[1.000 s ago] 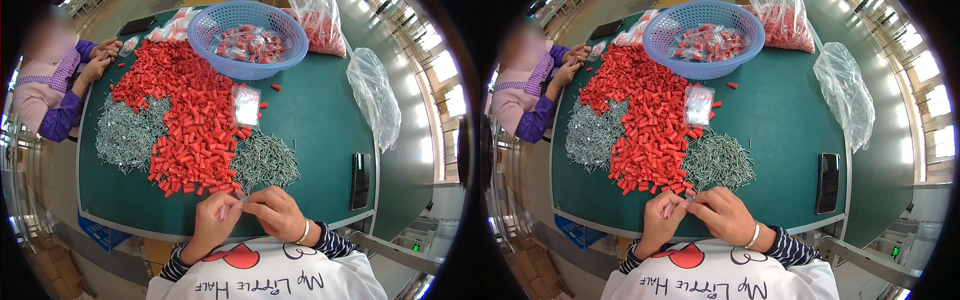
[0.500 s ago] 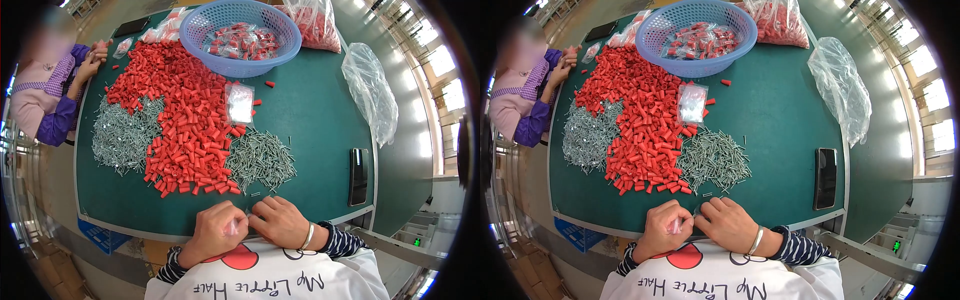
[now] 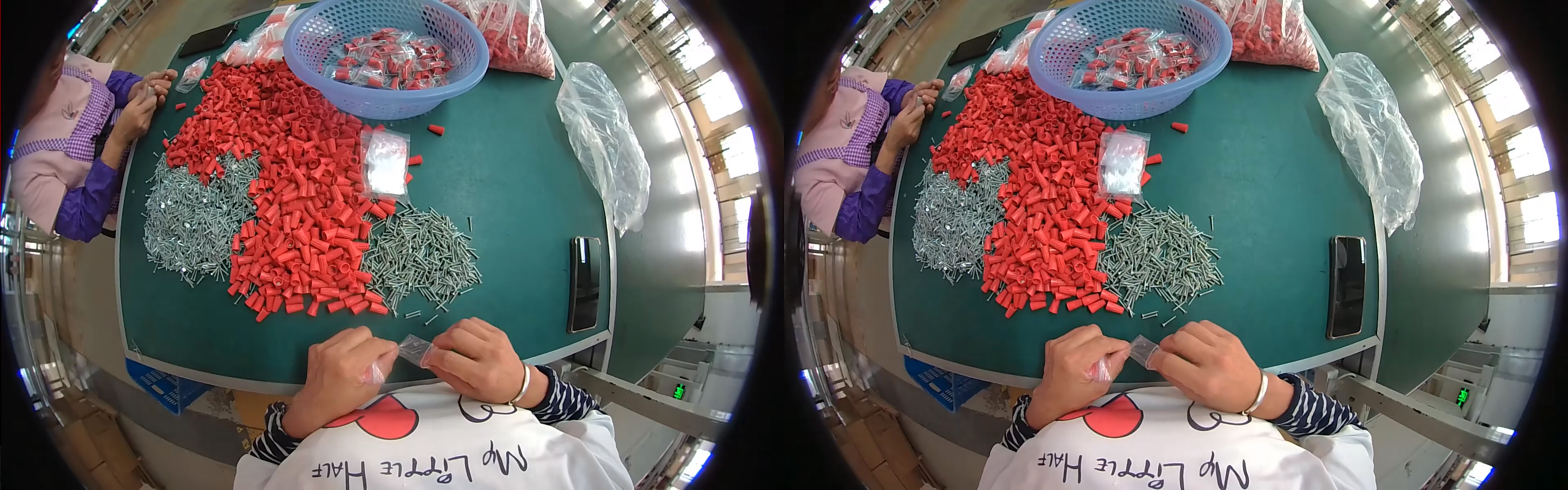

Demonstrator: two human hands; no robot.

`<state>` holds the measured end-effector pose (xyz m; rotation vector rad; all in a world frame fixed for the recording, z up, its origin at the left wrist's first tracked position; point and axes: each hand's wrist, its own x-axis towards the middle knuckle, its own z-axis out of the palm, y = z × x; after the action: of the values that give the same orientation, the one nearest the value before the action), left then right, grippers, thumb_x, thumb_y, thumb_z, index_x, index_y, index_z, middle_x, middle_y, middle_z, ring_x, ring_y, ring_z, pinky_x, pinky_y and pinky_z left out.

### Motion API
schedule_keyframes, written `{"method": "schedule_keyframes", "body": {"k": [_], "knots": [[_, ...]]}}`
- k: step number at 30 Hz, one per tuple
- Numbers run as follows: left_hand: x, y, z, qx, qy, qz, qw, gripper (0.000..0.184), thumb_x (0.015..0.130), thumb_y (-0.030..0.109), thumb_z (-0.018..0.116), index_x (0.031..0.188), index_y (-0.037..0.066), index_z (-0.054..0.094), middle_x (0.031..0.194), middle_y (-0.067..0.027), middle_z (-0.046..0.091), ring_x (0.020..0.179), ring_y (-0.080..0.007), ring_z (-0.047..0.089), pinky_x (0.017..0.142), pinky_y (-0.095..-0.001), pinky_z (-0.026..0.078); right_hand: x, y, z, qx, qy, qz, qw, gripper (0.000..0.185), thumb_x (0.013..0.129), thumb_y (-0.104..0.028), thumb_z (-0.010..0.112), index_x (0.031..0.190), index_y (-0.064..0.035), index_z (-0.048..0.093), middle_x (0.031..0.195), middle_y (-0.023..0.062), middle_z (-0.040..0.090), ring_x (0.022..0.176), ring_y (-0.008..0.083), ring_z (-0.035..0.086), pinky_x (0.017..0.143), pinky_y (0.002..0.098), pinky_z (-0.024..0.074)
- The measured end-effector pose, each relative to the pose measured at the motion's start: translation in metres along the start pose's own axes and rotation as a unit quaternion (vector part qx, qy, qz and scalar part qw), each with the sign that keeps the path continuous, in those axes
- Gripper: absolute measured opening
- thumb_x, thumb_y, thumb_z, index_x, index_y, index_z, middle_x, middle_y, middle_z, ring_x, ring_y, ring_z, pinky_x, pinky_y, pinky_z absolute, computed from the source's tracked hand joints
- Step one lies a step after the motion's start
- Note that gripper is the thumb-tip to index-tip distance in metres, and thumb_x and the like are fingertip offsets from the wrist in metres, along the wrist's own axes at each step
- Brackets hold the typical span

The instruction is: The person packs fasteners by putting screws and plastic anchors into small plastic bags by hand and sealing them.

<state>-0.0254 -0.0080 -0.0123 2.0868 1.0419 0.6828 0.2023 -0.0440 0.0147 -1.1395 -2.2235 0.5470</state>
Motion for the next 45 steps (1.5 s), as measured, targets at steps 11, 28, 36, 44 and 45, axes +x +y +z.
{"method": "schedule_keyframes", "body": {"k": [11, 28, 36, 44, 45], "knots": [[0.013, 0.003, 0.009, -0.034, -0.019, 0.097, 0.995, 0.048, 0.065, 0.02, 0.089, 0.108, 0.01, 0.07, 0.071, -0.0016, 0.056, 0.06, -0.0173, 0.056, 0.052, -0.03, 0.046, -0.001, 0.002, 0.0, -0.006, -0.052, -0.031, 0.998, 0.028, 0.075, -0.013, 0.068, 0.102, -0.0036, 0.067, 0.096, 0.0058, 0.06, 0.083, 0.0206, 0.059, 0.07, 0.0326, 0.0489], [0.006, -0.012, 0.011, -0.175, 0.041, 0.047, 0.983, 0.038, 0.068, 0.013, 0.089, 0.1, 0.006, 0.069, 0.077, -0.0056, 0.062, 0.061, -0.0208, 0.059, 0.054, -0.0304, 0.049, -0.005, 0.03, 0.005, -0.156, -0.025, 0.111, 0.981, 0.023, 0.076, -0.007, 0.073, 0.098, -0.0082, 0.067, 0.092, 0.0034, 0.06, 0.081, 0.0219, 0.06, 0.069, 0.0349, 0.0487], [0.0, -0.018, 0.01, -0.193, 0.072, 0.044, 0.978, 0.039, 0.069, 0.01, 0.087, 0.103, 0.005, 0.067, 0.076, -0.0055, 0.063, 0.06, -0.015, 0.054, 0.054, -0.027, 0.043, 0.007, 0.023, 0.005, -0.108, -0.041, 0.093, 0.989, 0.027, 0.077, -0.007, 0.072, 0.103, -0.0075, 0.068, 0.092, 0.0045, 0.061, 0.081, 0.0224, 0.061, 0.072, 0.0346, 0.0506], [-0.002, -0.02, 0.007, -0.217, 0.059, 0.029, 0.974, 0.032, 0.07, 0.007, 0.083, 0.097, 0.004, 0.067, 0.076, -0.0052, 0.063, 0.06, -0.015, 0.054, 0.054, -0.0268, 0.043, 0.024, 0.03, -0.002, -0.154, -0.122, 0.014, 0.98, 0.031, 0.079, -0.012, 0.066, 0.109, -0.0057, 0.066, 0.091, 0.0045, 0.059, 0.085, 0.0201, 0.06, 0.076, 0.0332, 0.0507], [-0.002, -0.02, 0.007, -0.224, 0.058, 0.03, 0.972, 0.031, 0.07, 0.007, 0.082, 0.096, 0.004, 0.066, 0.075, -0.0052, 0.062, 0.06, -0.0151, 0.054, 0.054, -0.0269, 0.043, 0.025, 0.033, -0.001, -0.137, -0.125, 0.012, 0.983, 0.03, 0.079, -0.012, 0.068, 0.108, -0.0064, 0.067, 0.091, 0.0042, 0.06, 0.083, 0.0206, 0.06, 0.074, 0.0337, 0.0506]]}}
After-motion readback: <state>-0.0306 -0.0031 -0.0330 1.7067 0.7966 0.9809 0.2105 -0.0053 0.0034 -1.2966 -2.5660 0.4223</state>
